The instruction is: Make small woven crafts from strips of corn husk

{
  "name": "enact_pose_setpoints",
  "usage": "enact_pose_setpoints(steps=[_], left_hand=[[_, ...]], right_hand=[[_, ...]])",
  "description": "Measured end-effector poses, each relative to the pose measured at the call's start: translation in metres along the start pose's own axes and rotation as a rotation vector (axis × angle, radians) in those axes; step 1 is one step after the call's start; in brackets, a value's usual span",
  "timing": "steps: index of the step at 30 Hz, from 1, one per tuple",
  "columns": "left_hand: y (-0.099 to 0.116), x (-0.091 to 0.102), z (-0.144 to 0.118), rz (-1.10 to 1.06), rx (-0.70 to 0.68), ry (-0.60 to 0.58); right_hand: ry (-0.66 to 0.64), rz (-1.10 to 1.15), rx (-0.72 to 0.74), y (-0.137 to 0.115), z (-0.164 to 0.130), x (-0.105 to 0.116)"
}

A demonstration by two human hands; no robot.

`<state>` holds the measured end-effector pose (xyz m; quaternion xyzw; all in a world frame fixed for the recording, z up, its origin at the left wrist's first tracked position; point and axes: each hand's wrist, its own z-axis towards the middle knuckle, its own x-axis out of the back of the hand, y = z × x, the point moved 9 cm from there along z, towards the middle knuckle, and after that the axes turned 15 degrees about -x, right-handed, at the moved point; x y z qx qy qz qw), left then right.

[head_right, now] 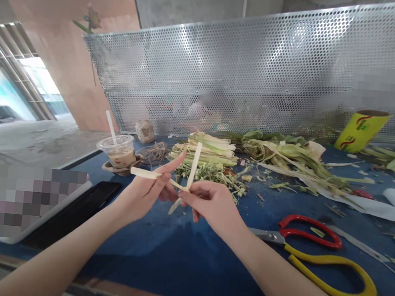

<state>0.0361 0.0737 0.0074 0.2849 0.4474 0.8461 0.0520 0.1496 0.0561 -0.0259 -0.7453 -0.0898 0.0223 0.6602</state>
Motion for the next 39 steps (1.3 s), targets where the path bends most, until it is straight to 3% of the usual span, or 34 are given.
enact_pose_setpoints(steps=[3, 7, 11, 15, 25, 28, 34, 36, 39], left_hand=[[0.000, -0.005, 0.001, 0.021, -0.001, -0.041], [-0.003, -0.024, -0.001, -0.167, 0.046, -0.131], [-0.006, -0.029, -0.004, -0.239, 0.091, -0.096], [-0.004, -0.037, -0.007, -0.277, 0.100, -0.146], [-0.002, -0.041, -0.011, -0.327, 0.106, -0.201], [-0.001, -0.037, -0.007, -0.320, 0.071, -0.179], [-0.005, -0.041, -0.001, -0.415, 0.095, -0.103], [-0.009, -0.042, 0.000, -0.414, 0.094, -0.065], [-0.012, -0.043, 0.000, -0.388, 0.093, -0.033]], right_hand=[[0.019, 0.036, -0.017, 0.003, 0.003, 0.005], [-0.010, 0.141, 0.050, 0.002, 0.004, 0.012], [-0.013, 0.200, 0.063, 0.002, 0.004, 0.013], [0.038, 0.318, 0.048, 0.004, 0.004, 0.017], [0.084, 0.437, 0.038, 0.005, 0.006, 0.023], [0.034, 0.483, 0.042, 0.002, 0.006, 0.022], [-0.118, 0.272, 0.029, -0.003, 0.001, 0.001], [-0.062, 0.160, 0.062, -0.005, 0.000, 0.002], [0.135, 0.087, 0.156, -0.010, -0.003, 0.018]])
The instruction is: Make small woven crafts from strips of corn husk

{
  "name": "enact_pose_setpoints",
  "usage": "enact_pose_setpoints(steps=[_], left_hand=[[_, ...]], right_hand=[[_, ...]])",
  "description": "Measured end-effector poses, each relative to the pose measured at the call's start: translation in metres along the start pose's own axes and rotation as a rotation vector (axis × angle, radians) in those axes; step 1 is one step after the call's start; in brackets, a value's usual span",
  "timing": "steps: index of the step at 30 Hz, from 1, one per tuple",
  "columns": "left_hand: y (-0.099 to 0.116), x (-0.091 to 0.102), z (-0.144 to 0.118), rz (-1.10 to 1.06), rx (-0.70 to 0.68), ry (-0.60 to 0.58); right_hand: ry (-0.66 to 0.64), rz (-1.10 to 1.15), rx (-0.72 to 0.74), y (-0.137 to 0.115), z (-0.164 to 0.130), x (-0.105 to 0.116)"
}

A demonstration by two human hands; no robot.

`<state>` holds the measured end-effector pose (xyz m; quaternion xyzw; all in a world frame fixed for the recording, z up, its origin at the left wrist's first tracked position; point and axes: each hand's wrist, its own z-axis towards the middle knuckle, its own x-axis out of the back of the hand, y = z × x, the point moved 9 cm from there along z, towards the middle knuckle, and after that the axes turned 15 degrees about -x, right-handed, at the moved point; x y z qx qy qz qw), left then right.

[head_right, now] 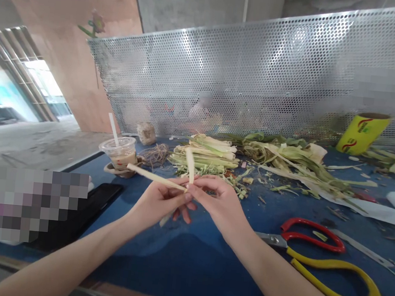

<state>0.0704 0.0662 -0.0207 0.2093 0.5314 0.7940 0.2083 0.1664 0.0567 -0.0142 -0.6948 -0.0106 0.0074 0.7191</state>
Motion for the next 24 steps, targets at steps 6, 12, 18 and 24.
enact_pose_setpoints(steps=[6, 12, 18, 24], left_hand=[[0.004, -0.006, -0.002, -0.025, 0.020, -0.021], [0.005, -0.012, -0.003, -0.172, 0.087, 0.012], [-0.001, -0.008, -0.006, -0.353, 0.157, 0.042], [0.009, 0.007, -0.003, -0.145, 0.030, 0.041]], right_hand=[[0.150, -0.024, 0.058, -0.003, -0.001, 0.017], [0.146, 0.070, 0.091, -0.010, -0.005, 0.016], [0.012, -0.138, 0.040, -0.018, -0.004, 0.011], [-0.356, -0.446, -0.214, -0.004, -0.016, -0.012]])
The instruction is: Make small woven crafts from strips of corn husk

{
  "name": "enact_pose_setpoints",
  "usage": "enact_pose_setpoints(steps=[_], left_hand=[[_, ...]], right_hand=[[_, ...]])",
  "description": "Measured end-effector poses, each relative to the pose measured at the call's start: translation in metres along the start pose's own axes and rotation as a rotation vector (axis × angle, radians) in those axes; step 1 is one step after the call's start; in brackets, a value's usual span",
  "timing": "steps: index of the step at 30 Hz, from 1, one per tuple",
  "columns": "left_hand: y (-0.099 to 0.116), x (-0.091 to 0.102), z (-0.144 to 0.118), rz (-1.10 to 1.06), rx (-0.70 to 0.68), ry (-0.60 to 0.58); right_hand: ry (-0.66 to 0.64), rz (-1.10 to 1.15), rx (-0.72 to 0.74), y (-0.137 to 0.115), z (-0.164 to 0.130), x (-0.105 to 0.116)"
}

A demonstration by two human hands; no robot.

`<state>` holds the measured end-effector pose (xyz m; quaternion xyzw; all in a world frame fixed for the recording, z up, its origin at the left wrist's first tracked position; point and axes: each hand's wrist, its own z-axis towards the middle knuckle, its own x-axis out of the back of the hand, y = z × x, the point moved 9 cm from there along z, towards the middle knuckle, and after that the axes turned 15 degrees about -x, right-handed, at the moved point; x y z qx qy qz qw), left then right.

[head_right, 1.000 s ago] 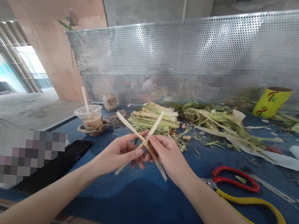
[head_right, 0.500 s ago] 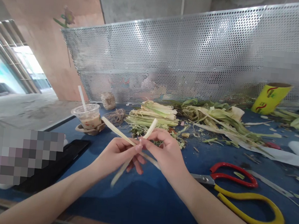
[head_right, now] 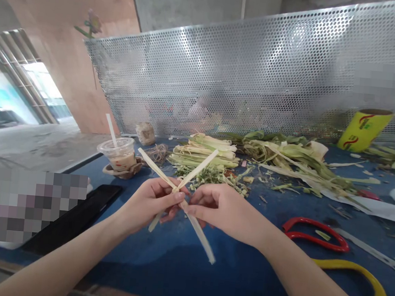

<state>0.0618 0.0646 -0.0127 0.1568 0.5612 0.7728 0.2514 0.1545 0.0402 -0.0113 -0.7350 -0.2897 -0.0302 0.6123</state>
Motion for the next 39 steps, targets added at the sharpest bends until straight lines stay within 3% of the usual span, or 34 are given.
enact_pose_setpoints(steps=[5, 9, 13, 18, 23, 26, 29, 34, 39], left_hand=[[-0.004, -0.004, -0.003, 0.116, 0.035, -0.092], [-0.008, -0.003, -0.005, 0.133, 0.104, -0.076], [-0.009, -0.002, -0.005, 0.026, 0.161, -0.027], [-0.008, -0.001, -0.004, -0.197, 0.170, -0.008], [-0.005, -0.008, -0.006, -0.190, 0.121, -0.089], [-0.007, -0.012, -0.006, -0.178, 0.104, -0.100], [-0.009, -0.016, -0.007, -0.126, 0.108, -0.148], [-0.013, -0.014, -0.010, 0.063, 0.136, -0.207], [0.003, 0.000, -0.006, 0.338, -0.005, -0.125]], right_hand=[[-0.017, -0.179, 0.059, -0.005, -0.007, -0.001], [-0.075, -0.207, 0.089, -0.004, -0.010, -0.001], [-0.115, -0.212, 0.056, 0.001, -0.010, 0.001], [-0.016, -0.216, 0.040, 0.008, -0.001, 0.011], [0.067, 0.078, 0.171, -0.001, 0.004, 0.002], [-0.072, 0.314, 0.286, -0.012, 0.005, -0.019], [-0.169, 0.399, 0.290, -0.014, 0.009, -0.032], [-0.014, 0.340, 0.245, -0.010, 0.014, -0.024], [0.058, 0.373, 0.239, -0.010, 0.011, -0.021]])
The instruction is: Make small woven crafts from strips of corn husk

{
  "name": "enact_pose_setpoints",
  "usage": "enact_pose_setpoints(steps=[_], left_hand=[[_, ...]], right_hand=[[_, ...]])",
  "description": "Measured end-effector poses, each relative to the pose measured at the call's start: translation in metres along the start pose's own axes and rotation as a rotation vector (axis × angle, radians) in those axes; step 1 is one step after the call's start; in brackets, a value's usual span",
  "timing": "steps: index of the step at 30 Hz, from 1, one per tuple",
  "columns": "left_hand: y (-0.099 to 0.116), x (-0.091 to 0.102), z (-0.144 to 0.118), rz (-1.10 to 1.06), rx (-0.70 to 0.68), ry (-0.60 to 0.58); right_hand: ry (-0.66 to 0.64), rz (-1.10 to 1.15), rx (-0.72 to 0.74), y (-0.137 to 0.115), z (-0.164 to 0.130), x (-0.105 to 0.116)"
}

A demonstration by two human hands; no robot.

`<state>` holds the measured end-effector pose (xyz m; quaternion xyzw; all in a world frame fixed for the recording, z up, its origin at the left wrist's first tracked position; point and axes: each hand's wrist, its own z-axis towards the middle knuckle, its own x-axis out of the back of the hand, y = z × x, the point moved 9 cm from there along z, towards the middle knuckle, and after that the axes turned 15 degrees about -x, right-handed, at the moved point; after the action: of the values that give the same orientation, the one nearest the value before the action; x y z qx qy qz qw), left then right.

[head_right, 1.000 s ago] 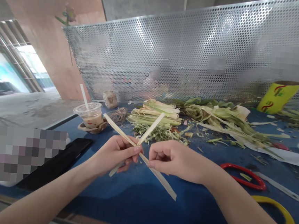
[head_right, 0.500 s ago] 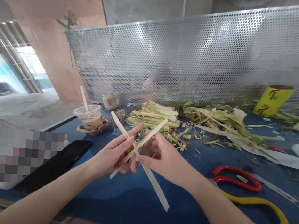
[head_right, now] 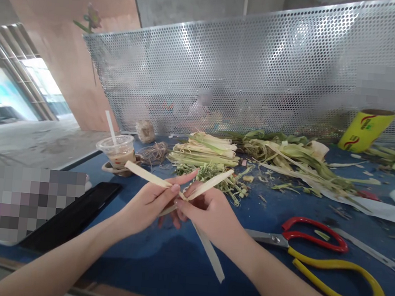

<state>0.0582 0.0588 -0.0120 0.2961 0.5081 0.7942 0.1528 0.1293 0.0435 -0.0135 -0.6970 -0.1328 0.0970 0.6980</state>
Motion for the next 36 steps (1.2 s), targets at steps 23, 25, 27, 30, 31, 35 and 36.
enact_pose_setpoints(steps=[23, 25, 27, 30, 31, 35, 36], left_hand=[[-0.024, -0.013, 0.003, -0.362, 0.229, 0.090], [-0.025, -0.020, 0.002, -0.517, 0.249, 0.086], [-0.025, -0.024, 0.001, -0.611, 0.278, 0.080], [-0.026, -0.022, -0.001, -0.607, 0.311, 0.095], [-0.027, -0.021, -0.002, -0.596, 0.321, 0.096], [-0.028, -0.023, -0.005, -0.590, 0.350, 0.081], [-0.029, -0.023, -0.005, -0.594, 0.353, 0.080]], right_hand=[[0.593, -0.486, 0.140, -0.026, -0.021, 0.046], [0.555, -0.463, 0.123, -0.025, -0.020, 0.044], [0.539, -0.423, 0.074, -0.020, -0.017, 0.047], [0.514, -0.360, 0.000, -0.014, -0.013, 0.050], [0.506, -0.339, -0.016, -0.012, -0.012, 0.051], [0.503, -0.298, -0.027, -0.014, -0.013, 0.053], [0.504, -0.294, -0.026, -0.015, -0.014, 0.054]])
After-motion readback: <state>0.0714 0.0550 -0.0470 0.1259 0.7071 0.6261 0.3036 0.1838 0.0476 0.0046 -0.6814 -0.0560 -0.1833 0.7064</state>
